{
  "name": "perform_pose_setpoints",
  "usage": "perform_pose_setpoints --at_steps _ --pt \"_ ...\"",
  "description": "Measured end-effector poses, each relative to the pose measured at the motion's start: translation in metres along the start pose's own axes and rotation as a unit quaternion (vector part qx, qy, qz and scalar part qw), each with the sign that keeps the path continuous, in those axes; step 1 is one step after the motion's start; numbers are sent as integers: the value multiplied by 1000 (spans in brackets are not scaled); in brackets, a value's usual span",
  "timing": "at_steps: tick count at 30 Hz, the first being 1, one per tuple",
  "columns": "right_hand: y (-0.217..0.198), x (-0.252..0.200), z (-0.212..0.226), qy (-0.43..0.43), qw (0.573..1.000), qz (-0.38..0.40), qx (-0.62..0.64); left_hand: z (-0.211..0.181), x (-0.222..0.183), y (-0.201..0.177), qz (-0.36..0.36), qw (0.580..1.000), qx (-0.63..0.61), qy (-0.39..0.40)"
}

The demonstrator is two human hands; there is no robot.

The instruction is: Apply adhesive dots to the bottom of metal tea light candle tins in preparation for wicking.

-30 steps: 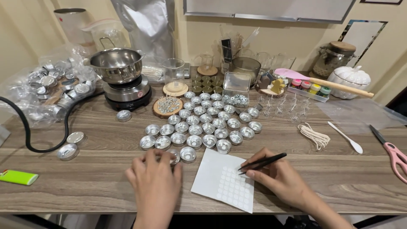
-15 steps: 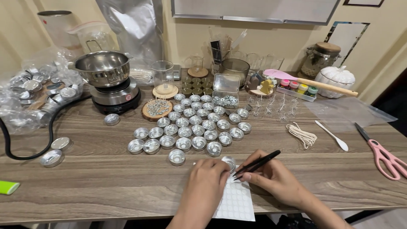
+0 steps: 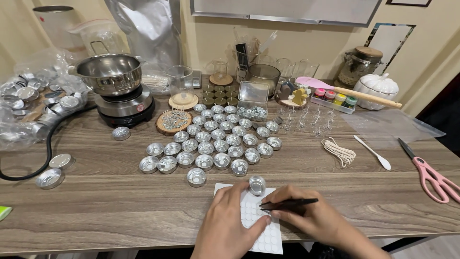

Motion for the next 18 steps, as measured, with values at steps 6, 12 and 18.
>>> perform_pose_setpoints --at_steps 6,12,18 --pt "4 -5 -4 -28 997 -19 -63 4 0 4 10 1000 -3 -12" --pt "0 -5 -12 -16 992 -96 75 6 2 5 42 998 22 -40" --pt "-7 13 -7 -4 986 -155 57 1 7 2 41 999 8 -21"
Point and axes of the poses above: each hand's wrist, its own x-axis towards the middle knuckle, its own y-axis out of the palm, z = x × y, the point moved 4 cm from there along x, towards the middle knuckle, and after that the axes turned 8 degrees about -z, right-handed, at the moved point
